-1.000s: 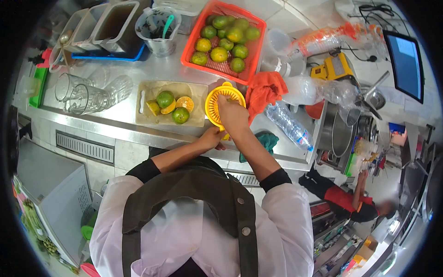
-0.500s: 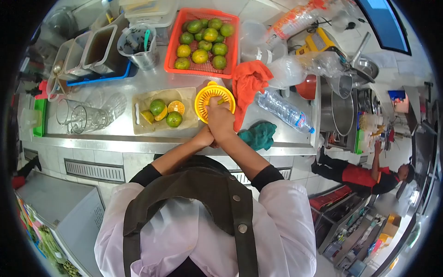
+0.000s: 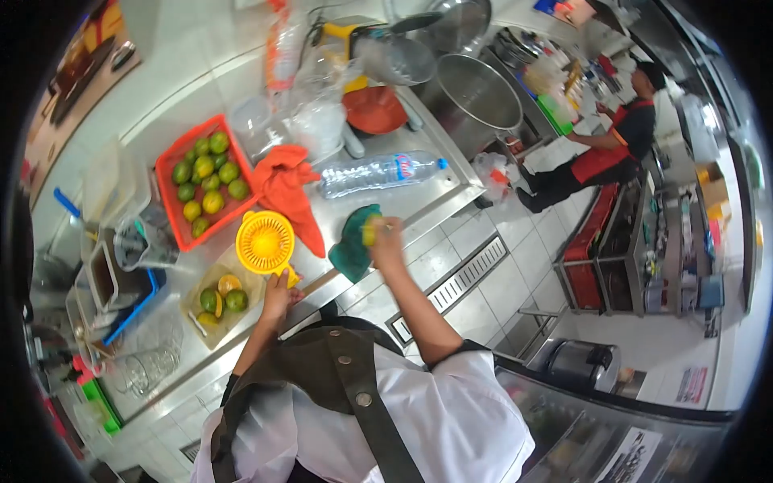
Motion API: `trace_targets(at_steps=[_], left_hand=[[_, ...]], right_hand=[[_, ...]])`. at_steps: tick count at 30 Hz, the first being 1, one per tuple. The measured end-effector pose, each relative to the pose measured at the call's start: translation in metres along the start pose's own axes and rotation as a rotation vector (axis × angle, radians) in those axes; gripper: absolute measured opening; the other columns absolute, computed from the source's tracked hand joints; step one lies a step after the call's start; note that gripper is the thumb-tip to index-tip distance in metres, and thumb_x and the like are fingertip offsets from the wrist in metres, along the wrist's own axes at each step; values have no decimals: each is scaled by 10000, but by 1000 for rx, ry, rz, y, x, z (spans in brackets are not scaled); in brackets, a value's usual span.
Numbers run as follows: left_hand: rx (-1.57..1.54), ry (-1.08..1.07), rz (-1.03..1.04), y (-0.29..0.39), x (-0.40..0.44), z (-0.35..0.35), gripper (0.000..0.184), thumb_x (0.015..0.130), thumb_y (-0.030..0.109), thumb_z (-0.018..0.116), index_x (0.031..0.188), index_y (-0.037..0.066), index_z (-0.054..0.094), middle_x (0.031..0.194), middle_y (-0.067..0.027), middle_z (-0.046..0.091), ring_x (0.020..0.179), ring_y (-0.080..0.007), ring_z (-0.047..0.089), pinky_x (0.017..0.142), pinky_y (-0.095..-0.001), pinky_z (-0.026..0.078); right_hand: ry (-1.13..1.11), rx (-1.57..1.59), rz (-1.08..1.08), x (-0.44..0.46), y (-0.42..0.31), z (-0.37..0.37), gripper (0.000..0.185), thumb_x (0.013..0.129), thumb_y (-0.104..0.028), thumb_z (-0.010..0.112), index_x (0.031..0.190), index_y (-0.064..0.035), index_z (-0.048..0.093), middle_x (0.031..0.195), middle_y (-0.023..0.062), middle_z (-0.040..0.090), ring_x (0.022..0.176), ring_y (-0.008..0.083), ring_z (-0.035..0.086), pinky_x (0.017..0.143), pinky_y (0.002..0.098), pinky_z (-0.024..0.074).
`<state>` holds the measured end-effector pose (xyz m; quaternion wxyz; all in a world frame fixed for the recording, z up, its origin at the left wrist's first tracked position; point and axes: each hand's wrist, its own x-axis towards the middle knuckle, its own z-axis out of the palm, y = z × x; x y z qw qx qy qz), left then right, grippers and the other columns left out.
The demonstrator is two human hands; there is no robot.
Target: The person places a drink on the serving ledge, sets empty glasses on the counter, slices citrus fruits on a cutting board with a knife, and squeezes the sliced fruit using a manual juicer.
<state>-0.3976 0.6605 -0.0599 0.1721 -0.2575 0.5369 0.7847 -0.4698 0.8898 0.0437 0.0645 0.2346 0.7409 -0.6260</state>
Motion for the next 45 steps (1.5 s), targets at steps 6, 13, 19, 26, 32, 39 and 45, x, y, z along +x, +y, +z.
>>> trace_targets(at_steps=[6, 13, 19, 26, 32, 39, 45], left_hand=[[5, -5, -71, 3, 3, -2, 227, 932, 285, 365, 1036, 92, 426, 900, -76, 591, 498, -128, 536, 476, -240, 456], [40, -25, -73, 7, -2, -2, 254, 933, 286, 359, 1090, 98, 427, 893, -59, 593, 522, -133, 557, 478, -241, 471], [37, 2, -122, 14, -6, -2, 277, 933, 276, 368, 1132, 91, 422, 915, -73, 596, 542, -142, 563, 511, -262, 483], [83, -8, -81, -4, 3, -16, 309, 913, 339, 407, 1100, 96, 433, 899, -77, 591, 555, -158, 560, 527, -272, 488], [68, 18, -18, 1, -3, -6, 326, 903, 327, 428, 1077, 52, 440, 710, -62, 551, 531, -149, 569, 469, -255, 478], [107, -109, 191, -19, 17, -18, 332, 904, 286, 435, 1098, 17, 404, 731, -88, 573, 495, -158, 572, 445, -263, 474], [64, -93, 228, -20, 14, -17, 325, 907, 280, 431, 1084, 10, 399, 733, -95, 579, 477, -165, 566, 426, -269, 468]], right_hand=[[463, 384, 20, 122, 44, -229, 317, 898, -431, 347, 860, -125, 419, 667, 52, 457, 473, 147, 424, 399, 306, 359], [760, 797, -111, 219, 25, -339, 586, 895, -435, 364, 1326, -107, 140, 1370, 152, 193, 1088, 376, 450, 885, 569, 366], [334, 502, -19, 129, 90, -222, 332, 873, -257, 448, 1146, -71, 424, 1094, 111, 510, 911, 292, 562, 741, 398, 478], [-246, 177, -66, 24, 29, -85, 136, 832, -99, 528, 946, -32, 556, 742, 49, 598, 608, 96, 538, 535, 220, 430], [-834, -344, -645, -28, -31, 70, 326, 691, -53, 651, 995, -20, 540, 847, 71, 570, 736, 156, 543, 647, 259, 432], [-1090, -972, -1226, -68, 0, 224, 410, 661, -40, 581, 1067, -27, 525, 1035, 158, 522, 1008, 321, 484, 858, 395, 393], [-966, -1254, -1426, -80, -1, 251, 409, 669, -64, 589, 1071, -41, 515, 1056, 115, 506, 1033, 287, 469, 855, 417, 379]])
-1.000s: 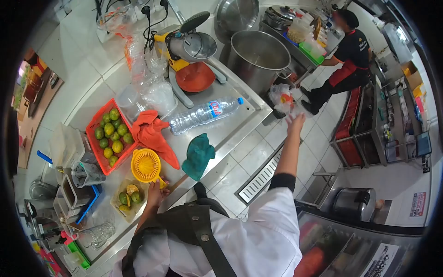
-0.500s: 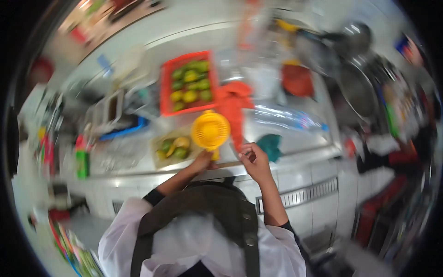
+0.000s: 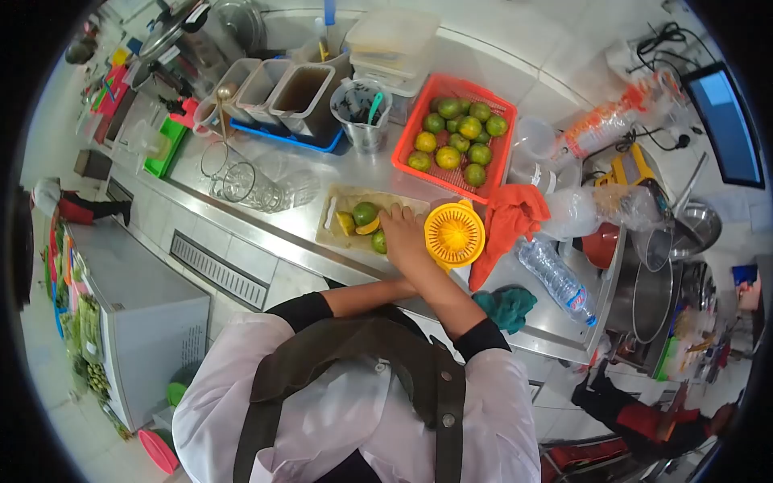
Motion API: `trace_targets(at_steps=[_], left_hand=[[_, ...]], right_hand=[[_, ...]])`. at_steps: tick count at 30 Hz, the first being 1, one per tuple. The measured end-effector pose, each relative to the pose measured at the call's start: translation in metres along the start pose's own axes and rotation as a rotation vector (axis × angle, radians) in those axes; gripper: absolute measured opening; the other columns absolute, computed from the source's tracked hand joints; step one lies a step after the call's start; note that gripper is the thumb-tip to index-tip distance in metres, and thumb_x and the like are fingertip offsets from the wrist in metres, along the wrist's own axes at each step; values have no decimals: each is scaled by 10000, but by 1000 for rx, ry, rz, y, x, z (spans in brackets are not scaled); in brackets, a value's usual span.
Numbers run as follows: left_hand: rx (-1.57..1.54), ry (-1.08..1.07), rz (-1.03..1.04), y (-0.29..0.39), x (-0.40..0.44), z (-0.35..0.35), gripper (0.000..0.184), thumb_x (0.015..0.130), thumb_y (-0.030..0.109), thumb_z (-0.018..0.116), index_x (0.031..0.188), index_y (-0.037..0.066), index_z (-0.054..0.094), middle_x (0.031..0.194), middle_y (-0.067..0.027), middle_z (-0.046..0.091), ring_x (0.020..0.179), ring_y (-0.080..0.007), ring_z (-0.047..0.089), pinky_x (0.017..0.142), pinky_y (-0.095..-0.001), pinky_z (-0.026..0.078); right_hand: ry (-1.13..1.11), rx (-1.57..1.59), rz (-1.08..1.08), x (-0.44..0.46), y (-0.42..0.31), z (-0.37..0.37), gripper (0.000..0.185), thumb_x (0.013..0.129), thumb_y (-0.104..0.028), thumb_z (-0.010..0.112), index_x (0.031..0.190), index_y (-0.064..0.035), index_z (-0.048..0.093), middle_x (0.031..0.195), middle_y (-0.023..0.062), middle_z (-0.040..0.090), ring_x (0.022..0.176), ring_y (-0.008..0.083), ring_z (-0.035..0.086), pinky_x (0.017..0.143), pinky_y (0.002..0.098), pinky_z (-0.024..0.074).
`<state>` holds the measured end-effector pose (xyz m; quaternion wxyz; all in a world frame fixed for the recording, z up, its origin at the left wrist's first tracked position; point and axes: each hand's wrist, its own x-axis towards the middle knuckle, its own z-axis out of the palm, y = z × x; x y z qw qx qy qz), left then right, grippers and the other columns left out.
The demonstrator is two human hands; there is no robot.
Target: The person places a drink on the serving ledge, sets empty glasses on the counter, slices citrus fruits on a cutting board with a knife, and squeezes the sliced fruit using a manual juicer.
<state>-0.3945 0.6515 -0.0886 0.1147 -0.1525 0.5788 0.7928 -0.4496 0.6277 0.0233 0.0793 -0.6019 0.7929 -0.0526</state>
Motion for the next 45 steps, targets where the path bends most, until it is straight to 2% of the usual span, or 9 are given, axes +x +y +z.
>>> trace_targets(at_steps=[8, 12, 15, 17, 20, 26, 30, 38, 45], left_hand=[[-30, 29, 0, -1, -2, 2, 316, 910, 273, 426, 1066, 0, 393, 737, -104, 587, 452, -175, 558, 401, -277, 459], [-36, 60, -14, -3, 2, 9, 312, 912, 269, 423, 1056, -5, 390, 738, -108, 590, 440, -180, 554, 389, -281, 455], [2, 127, -52, 11, -9, 14, 309, 913, 267, 421, 1050, -9, 388, 740, -111, 593, 431, -184, 551, 380, -284, 452], [40, 128, -49, 21, -15, 13, 325, 911, 270, 428, 1048, -21, 378, 760, -116, 598, 407, -177, 540, 377, -284, 449], [31, 114, -69, 17, -9, 12, 328, 910, 271, 432, 1071, -7, 368, 775, -107, 601, 425, -159, 548, 387, -269, 452], [-11, 131, -73, 9, -5, 13, 321, 908, 269, 437, 1064, -6, 379, 757, -107, 592, 418, -158, 540, 379, -261, 441], [-34, 130, -59, 17, -9, 13, 308, 908, 262, 439, 1043, -11, 396, 756, -106, 584, 414, -155, 530, 389, -257, 445], [-94, 138, -41, 21, -12, 14, 296, 904, 245, 432, 1014, -30, 415, 743, -104, 577, 474, -186, 553, 423, -291, 471], [-86, 143, -34, 17, -9, 14, 275, 913, 235, 417, 1005, -23, 430, 749, -92, 569, 481, -158, 539, 433, -275, 463]], right_hand=[[-15, 28, 15, -5, -11, 35, 462, 585, -141, 682, 1002, -16, 529, 956, 135, 549, 896, 271, 552, 768, 392, 454], [101, 341, 142, -24, 4, -17, 487, 563, -133, 695, 998, 11, 529, 959, 179, 544, 899, 327, 544, 768, 389, 455], [221, 532, 266, -42, 53, -42, 499, 544, -113, 718, 988, 20, 533, 948, 194, 543, 908, 358, 534, 778, 381, 451], [158, 447, 392, -51, 81, -58, 490, 550, -99, 748, 980, 10, 541, 921, 161, 558, 885, 313, 562, 765, 357, 463], [17, 417, 339, -54, 94, -54, 467, 564, -85, 738, 986, -7, 554, 905, 160, 564, 873, 316, 569, 770, 356, 464], [69, 362, 334, -50, 90, -38, 327, 611, -80, 701, 888, -6, 544, 901, 193, 556, 822, 360, 560, 702, 411, 455], [38, 295, 336, -46, 93, -30, 269, 655, -139, 683, 830, -6, 528, 814, 195, 569, 742, 365, 564, 644, 431, 447], [127, 155, 369, -40, 94, -10, 297, 766, -312, 611, 740, -26, 534, 627, 186, 563, 595, 367, 562, 533, 436, 435], [39, -145, 614, -37, 86, 12, 361, 846, -419, 457, 846, -66, 537, 600, 149, 596, 544, 309, 601, 484, 426, 471]])
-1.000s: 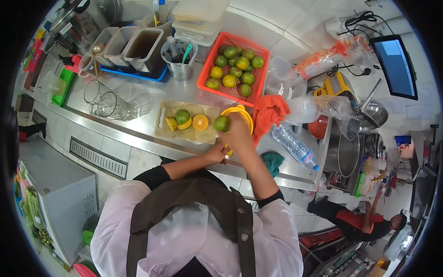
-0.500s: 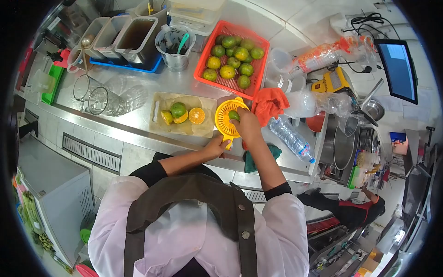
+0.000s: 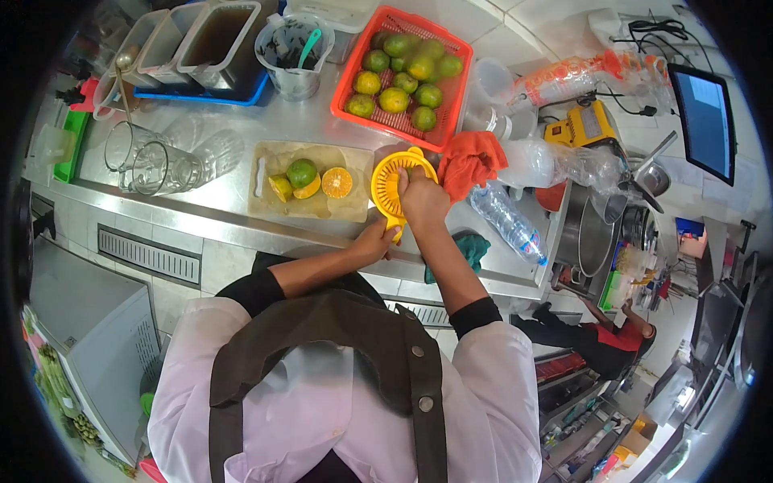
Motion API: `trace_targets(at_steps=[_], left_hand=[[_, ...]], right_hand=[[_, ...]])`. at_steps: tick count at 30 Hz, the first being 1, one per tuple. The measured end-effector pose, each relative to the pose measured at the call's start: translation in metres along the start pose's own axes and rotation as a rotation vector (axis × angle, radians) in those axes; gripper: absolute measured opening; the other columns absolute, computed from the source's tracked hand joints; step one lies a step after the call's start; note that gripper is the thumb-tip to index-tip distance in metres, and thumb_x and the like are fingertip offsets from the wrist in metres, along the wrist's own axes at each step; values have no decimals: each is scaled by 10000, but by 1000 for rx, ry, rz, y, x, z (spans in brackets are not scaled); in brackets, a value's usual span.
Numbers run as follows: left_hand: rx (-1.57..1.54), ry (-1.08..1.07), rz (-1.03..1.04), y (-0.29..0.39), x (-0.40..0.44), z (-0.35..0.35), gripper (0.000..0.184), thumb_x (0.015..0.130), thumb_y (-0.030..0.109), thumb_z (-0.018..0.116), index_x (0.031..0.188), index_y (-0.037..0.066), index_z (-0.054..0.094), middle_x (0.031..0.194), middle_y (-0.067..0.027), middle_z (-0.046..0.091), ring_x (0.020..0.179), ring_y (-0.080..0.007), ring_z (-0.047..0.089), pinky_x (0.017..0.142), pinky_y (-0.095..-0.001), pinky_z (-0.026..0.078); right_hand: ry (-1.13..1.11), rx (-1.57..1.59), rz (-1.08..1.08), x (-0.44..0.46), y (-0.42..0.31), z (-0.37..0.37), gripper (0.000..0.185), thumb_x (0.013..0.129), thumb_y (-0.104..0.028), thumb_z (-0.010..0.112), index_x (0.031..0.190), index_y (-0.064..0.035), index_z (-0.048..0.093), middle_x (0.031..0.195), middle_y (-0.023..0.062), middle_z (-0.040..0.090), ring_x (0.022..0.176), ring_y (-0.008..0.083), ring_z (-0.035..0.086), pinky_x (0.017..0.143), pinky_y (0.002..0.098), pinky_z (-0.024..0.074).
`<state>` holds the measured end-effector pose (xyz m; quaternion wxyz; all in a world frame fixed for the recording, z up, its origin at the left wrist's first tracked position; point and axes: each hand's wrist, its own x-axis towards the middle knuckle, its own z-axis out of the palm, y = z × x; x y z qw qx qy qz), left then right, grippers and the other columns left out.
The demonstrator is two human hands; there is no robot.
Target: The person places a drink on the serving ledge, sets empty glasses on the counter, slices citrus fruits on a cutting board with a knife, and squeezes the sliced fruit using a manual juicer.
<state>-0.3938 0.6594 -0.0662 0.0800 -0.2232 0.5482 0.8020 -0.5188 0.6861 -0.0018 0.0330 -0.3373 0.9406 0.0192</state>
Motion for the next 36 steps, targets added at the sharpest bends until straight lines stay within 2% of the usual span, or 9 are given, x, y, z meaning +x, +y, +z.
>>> trace_targets(at_steps=[5, 8, 9, 19, 22, 27, 30, 33, 36], left_hand=[[23, -11, 30, 1, -2, -2, 290, 916, 250, 414, 1013, -23, 431, 751, -89, 574, 469, -151, 531, 436, -268, 461], [46, -10, -4, 5, -4, -3, 297, 915, 250, 415, 1031, -24, 418, 757, -95, 575, 470, -159, 534, 437, -274, 462], [32, -17, -1, 5, -5, -3, 302, 915, 250, 413, 1042, -24, 401, 763, -101, 573, 469, -166, 537, 439, -281, 460], [48, -24, -20, 8, -5, -3, 265, 915, 228, 401, 1005, -21, 401, 760, -107, 563, 494, -176, 547, 465, -289, 473], [67, -17, -25, 4, 0, -2, 263, 914, 218, 395, 1000, -30, 404, 758, -112, 563, 501, -186, 551, 465, -297, 475], [69, -35, 20, 7, -3, -3, 249, 904, 178, 375, 1002, -49, 409, 750, -137, 573, 505, -205, 561, 451, -316, 470], [177, -65, 78, 9, -5, -7, 253, 900, 201, 376, 985, -37, 402, 677, -146, 569, 527, -277, 574, 511, -383, 453], [362, 101, 288, -22, 6, 1, 256, 897, 204, 382, 979, -38, 403, 678, -150, 573, 613, -317, 582, 578, -409, 444], [250, 85, 85, -6, -1, 4, 274, 909, 214, 371, 983, -46, 420, 744, -178, 592, 713, -323, 584, 662, -409, 437]], right_hand=[[-140, -99, 7, -3, -9, -31, 449, 844, -470, 440, 1038, -66, 466, 714, 181, 601, 608, 307, 613, 491, 392, 478], [-53, -134, -216, -9, -7, -42, 497, 844, -480, 436, 1132, -76, 423, 819, 197, 571, 629, 311, 612, 496, 392, 478], [-131, -101, -232, -8, -1, -36, 523, 857, -440, 436, 1238, -94, 343, 864, 210, 548, 622, 346, 597, 508, 420, 474], [-221, -86, -100, -4, -12, -8, 368, 877, -404, 403, 1005, -59, 394, 716, 203, 590, 637, 346, 608, 531, 426, 490], [-228, -12, -22, 0, -18, -11, 337, 887, -386, 386, 982, -62, 382, 712, 211, 594, 661, 353, 610, 549, 431, 489], [-164, 104, 122, -14, -18, -1, 469, 873, -451, 376, 1063, -24, 348, 738, 237, 586, 674, 363, 607, 567, 433, 492], [-50, -100, 112, -30, -22, 15, 529, 866, -468, 388, 1099, 4, 335, 751, 229, 589, 672, 348, 612, 571, 422, 498], [-162, -84, 107, -19, -32, -2, 506, 867, -462, 399, 1029, 11, 324, 715, 220, 595, 675, 351, 615, 576, 423, 500], [-238, 29, 93, 1, -22, -9, 429, 890, -414, 359, 1008, -1, 343, 742, 231, 597, 711, 369, 610, 582, 451, 488]])
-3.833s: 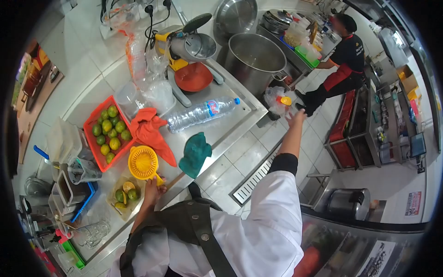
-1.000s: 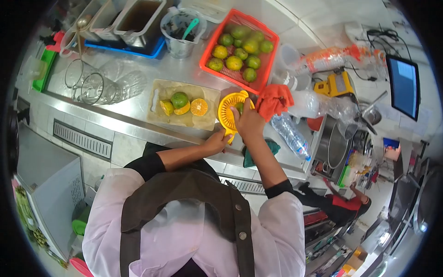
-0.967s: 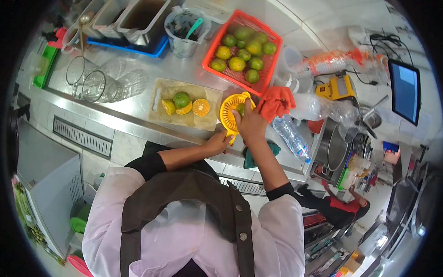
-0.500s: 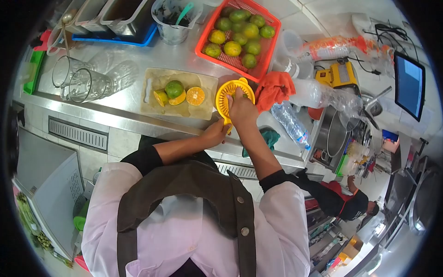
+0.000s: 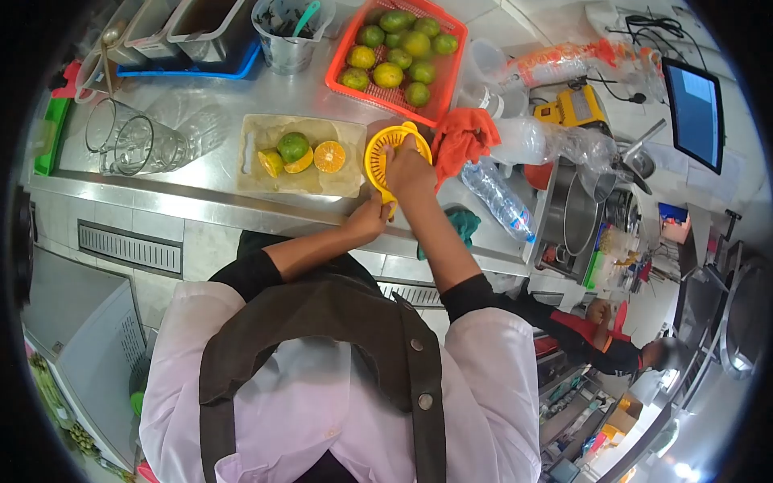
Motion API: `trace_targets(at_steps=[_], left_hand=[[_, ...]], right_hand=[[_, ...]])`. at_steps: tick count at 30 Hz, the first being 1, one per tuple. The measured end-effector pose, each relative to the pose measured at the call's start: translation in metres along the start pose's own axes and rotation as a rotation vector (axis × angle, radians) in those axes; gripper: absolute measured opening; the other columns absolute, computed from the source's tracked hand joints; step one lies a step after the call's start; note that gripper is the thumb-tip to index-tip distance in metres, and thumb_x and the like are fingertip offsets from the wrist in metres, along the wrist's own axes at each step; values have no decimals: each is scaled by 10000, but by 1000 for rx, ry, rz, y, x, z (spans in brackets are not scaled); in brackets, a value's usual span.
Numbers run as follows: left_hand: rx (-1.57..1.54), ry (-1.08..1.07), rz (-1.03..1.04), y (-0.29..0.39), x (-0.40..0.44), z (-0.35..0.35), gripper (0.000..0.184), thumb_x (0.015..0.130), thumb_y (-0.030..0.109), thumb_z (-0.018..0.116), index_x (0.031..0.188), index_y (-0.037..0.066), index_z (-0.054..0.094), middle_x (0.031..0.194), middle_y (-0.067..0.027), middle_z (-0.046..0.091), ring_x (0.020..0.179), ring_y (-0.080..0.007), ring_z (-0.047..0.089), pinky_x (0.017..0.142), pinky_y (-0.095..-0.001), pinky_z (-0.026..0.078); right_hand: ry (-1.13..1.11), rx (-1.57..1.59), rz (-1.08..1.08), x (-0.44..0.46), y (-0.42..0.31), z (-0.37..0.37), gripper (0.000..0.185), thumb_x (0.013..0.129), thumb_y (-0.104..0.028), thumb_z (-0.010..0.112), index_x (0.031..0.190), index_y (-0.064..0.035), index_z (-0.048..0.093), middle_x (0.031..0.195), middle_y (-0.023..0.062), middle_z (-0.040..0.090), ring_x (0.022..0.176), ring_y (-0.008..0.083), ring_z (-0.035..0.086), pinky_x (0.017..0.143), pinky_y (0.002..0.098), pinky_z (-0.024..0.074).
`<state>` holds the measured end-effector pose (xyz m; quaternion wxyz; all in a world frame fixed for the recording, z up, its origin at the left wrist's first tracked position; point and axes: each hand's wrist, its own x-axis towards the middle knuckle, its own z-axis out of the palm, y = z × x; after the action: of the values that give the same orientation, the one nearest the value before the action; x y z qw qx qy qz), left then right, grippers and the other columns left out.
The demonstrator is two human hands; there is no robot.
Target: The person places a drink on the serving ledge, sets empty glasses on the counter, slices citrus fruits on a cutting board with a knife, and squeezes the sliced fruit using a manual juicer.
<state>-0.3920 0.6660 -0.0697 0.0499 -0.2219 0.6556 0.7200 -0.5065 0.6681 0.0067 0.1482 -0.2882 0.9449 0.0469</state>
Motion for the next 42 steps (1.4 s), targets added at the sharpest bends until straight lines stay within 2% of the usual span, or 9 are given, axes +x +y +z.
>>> trace_targets(at_steps=[6, 11, 19, 23, 28, 32, 35, 37, 42], left_hand=[[65, -32, -30, 3, 4, -3, 275, 898, 216, 383, 986, -44, 403, 770, -188, 604, 745, -332, 598, 665, -423, 444], [168, 22, 49, 1, -1, -2, 222, 894, 160, 360, 962, -43, 421, 764, -199, 595, 752, -357, 584, 692, -430, 434], [58, 51, 82, -6, 13, -3, 285, 870, 223, 433, 958, -47, 414, 720, -195, 594, 710, -365, 588, 649, -419, 447], [142, 136, 637, -30, 25, 9, 266, 858, 205, 441, 944, -46, 420, 759, -200, 593, 750, -350, 583, 645, -423, 439], [78, 86, 137, -6, 6, 4, 258, 887, 210, 425, 930, -44, 414, 741, -194, 588, 710, -353, 577, 637, -422, 437], [95, 53, 79, -15, 12, 5, 240, 920, 213, 396, 967, -21, 423, 759, -127, 563, 665, -221, 553, 636, -347, 431], [36, 114, 163, -18, 10, 7, 226, 916, 191, 393, 1009, -11, 432, 810, -157, 579, 697, -279, 576, 650, -393, 438], [112, 49, 221, -54, 27, 3, 247, 924, 196, 376, 1071, 1, 409, 825, -143, 563, 719, -247, 566, 655, -374, 436], [-43, -54, -55, -13, 11, -2, 220, 943, 274, 331, 986, 64, 377, 749, -85, 534, 376, -101, 405, 337, -231, 352]], right_hand=[[109, 155, 39, -13, 11, 17, 358, 897, -347, 343, 1052, -24, 347, 760, 239, 594, 719, 400, 593, 610, 484, 471], [91, -211, 132, -13, -15, 17, 413, 883, -386, 397, 1076, -20, 386, 798, 154, 626, 695, 296, 637, 583, 403, 513], [72, 267, -2, 13, 30, 22, 454, 893, -408, 344, 1102, -6, 320, 850, 185, 622, 781, 322, 628, 651, 461, 495], [40, -62, 169, -22, -17, 14, 457, 887, -386, 385, 1094, 20, 351, 817, 224, 618, 731, 354, 624, 615, 459, 494], [-104, 0, 180, 17, -4, -17, 472, 888, -388, 373, 1128, 18, 371, 859, 182, 624, 840, 332, 617, 684, 451, 488], [49, 847, -71, 18, 64, 2, 460, 889, -423, 385, 1050, 5, 434, 861, 127, 587, 768, 203, 587, 737, 334, 454], [-269, 1663, 404, -45, 96, -29, 423, 870, -528, 385, 862, -125, 511, 565, 29, 438, 414, 86, 338, 424, 243, 311], [-377, 2145, 297, -85, 140, -9, 503, 863, -587, 307, 897, -127, 505, 587, 43, 467, 402, 112, 327, 423, 243, 290], [343, 2338, 458, -196, 241, 16, 493, 884, -555, 248, 977, -130, 479, 680, 116, 553, 416, 187, 420, 449, 314, 364]])
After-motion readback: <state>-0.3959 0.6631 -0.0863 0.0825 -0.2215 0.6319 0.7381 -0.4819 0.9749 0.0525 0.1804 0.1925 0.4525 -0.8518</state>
